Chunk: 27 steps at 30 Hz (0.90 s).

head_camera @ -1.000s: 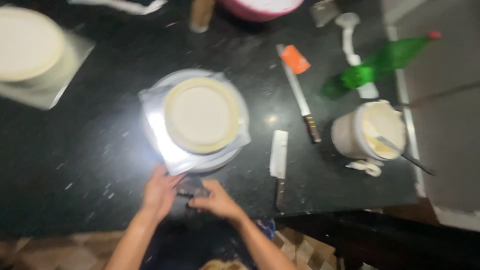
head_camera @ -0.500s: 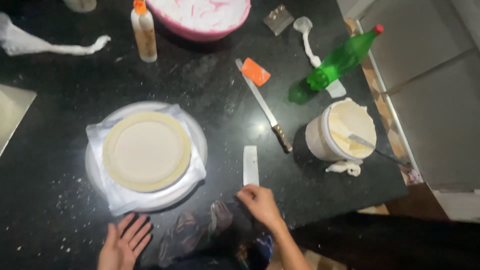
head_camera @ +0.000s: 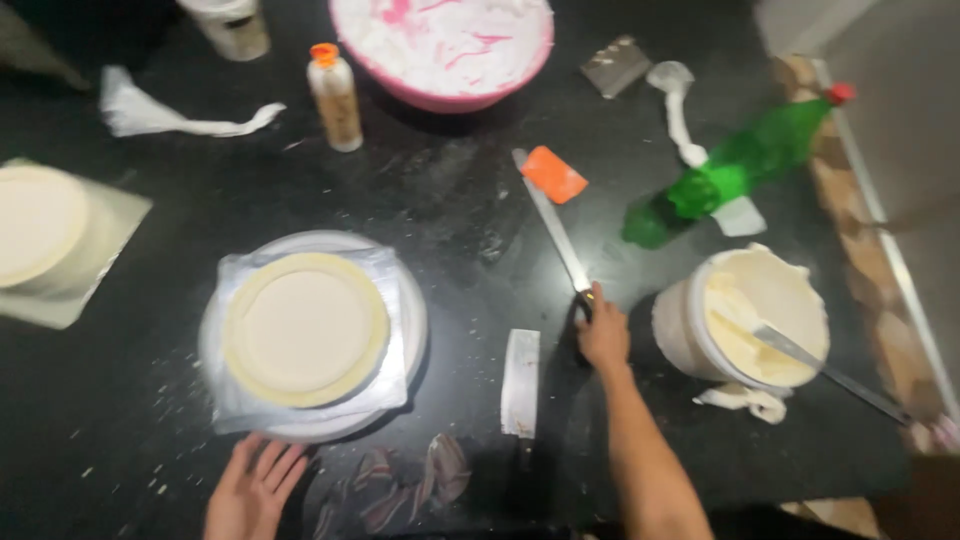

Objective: The person trims the edges of a round cake on a turntable using a metal spatula, rotating the cake and scraping off excess frosting. They wipe the spatula with a cloth between passes and repeat the trimming process.

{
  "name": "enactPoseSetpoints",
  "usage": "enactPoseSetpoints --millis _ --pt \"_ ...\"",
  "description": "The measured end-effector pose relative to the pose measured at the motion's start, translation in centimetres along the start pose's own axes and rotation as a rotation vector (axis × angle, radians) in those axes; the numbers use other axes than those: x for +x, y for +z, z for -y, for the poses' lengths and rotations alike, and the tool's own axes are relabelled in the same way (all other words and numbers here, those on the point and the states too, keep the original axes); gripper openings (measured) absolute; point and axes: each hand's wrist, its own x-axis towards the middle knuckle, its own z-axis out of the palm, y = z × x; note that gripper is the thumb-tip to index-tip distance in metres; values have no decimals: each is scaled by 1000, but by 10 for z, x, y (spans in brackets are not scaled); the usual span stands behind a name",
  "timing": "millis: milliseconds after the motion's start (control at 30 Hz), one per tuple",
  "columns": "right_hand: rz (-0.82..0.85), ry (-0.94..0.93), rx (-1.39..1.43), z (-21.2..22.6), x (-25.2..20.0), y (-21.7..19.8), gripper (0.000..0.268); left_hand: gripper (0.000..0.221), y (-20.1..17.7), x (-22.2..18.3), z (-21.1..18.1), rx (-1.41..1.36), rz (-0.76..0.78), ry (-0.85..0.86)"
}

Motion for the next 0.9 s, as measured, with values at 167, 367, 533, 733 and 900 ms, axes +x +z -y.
enactPoseSetpoints --millis 167,367,533,733,900 --pt "60 -44 265 -68 4 64 44 52 9 -15 -2 -14 81 74" --pt "254 363 1229 -25 -190 30 22 50 30 -19 -38 6 71 74" --pt "390 540 1352 48 -268 -12 12 46 9 -8 -60 73 75 117" --pt "197 303 1119 -70 -309 108 13 45 21 27 -74 147 115 202" --pt "223 517 893 -126 -371 97 18 49 25 22 -70 190 260 177"
